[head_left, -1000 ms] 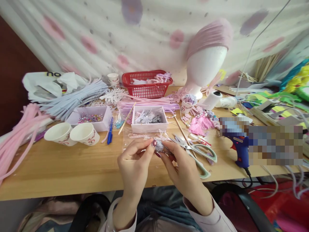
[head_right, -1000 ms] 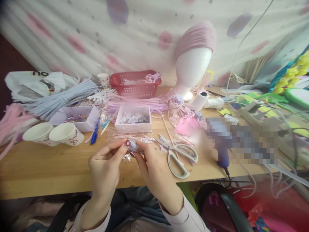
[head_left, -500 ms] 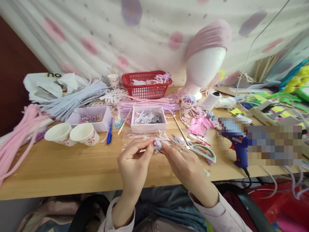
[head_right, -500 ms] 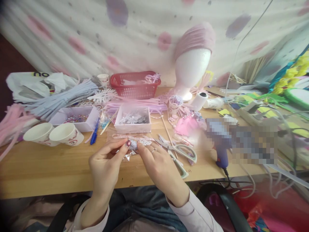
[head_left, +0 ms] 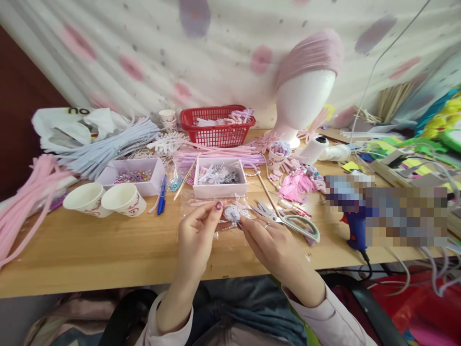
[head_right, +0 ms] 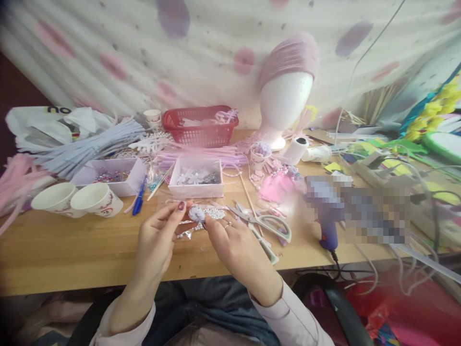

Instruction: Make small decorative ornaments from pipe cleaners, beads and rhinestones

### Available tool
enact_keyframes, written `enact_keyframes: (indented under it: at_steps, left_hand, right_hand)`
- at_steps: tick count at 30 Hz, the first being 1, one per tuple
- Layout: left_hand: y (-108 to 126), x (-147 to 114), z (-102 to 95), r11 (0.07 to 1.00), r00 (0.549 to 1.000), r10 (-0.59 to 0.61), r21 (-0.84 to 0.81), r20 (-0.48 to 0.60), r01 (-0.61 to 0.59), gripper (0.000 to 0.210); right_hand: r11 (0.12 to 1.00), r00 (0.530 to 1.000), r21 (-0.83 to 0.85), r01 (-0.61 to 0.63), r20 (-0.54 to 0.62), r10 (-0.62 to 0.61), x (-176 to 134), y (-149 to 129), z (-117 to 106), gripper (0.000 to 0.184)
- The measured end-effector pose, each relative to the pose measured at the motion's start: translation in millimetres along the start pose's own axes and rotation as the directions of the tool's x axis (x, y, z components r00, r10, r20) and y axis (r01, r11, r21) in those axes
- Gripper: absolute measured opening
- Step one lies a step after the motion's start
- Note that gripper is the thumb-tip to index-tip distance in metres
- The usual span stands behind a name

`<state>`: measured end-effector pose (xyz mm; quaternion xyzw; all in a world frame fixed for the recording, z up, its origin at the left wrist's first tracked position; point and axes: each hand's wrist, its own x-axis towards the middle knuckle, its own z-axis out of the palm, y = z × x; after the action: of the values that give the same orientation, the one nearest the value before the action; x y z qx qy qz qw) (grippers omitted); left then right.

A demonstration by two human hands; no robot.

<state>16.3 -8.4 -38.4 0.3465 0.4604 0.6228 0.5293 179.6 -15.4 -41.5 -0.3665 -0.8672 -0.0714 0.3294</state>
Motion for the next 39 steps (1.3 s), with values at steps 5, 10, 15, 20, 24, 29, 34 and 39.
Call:
enact_keyframes:
  at_steps: [5,10,15,20,24,29,34,39]
  left_hand:
    - [6,2,-3.8,0.996,0.994,-0.089,-0.006,0.059,0.09,0.038]
    - [8,0,-4.0,0.994,0.984,-0.037,0.111,0.175,0.018,0.018]
    - [9,-2,-4.6,0.929,0.974,0.155,0.311,0.168,-0.202,0.011]
    - [11,-6,-6.1,0.813,0.945,0.251,0.485,0.208,-0.323,0.016]
    - [13,-6,-5.4,0.798,0.946,0.247,0.511,0.21,-0.321,0.017]
    - [11,-5,-1.8,0.916,0.971,0.167,0.339,0.17,-0.217,0.017]
    - [6,-8,-0.6,0.956,0.989,0.14,0.254,0.043,-0.146,0.008]
    - [4,-9,-8.9,0.938,0.993,0.116,0.329,-0.012,-0.105,0.006]
  right_hand:
    - [1.0,0.997,0.024,-0.004,-0.074,0.006,-1,2,2,0.02]
    - [0.997,0.996,0.08,0.001,-0.084,0.006,1,1,1,0.022]
    - [0.997,0.996,0.077,0.011,-0.092,-0.004,-1,1,4,0.024]
    - [0.998,0.998,0.057,-0.001,-0.067,0.005,-3,1,5,0.02]
    - [0.998,0.996,0.065,-0.016,-0.089,0.022,-2,1,4,0.018]
    - [0.982,0.979,0.156,-0.111,-0.155,0.135,-5,0,6,0.017]
    - [0.972,0.971,0.153,-0.177,-0.133,0.197,-10,-7,16,0.016]
    - [0.962,0.969,0.192,-0.194,-0.114,0.219,-13,-13,25,0.018]
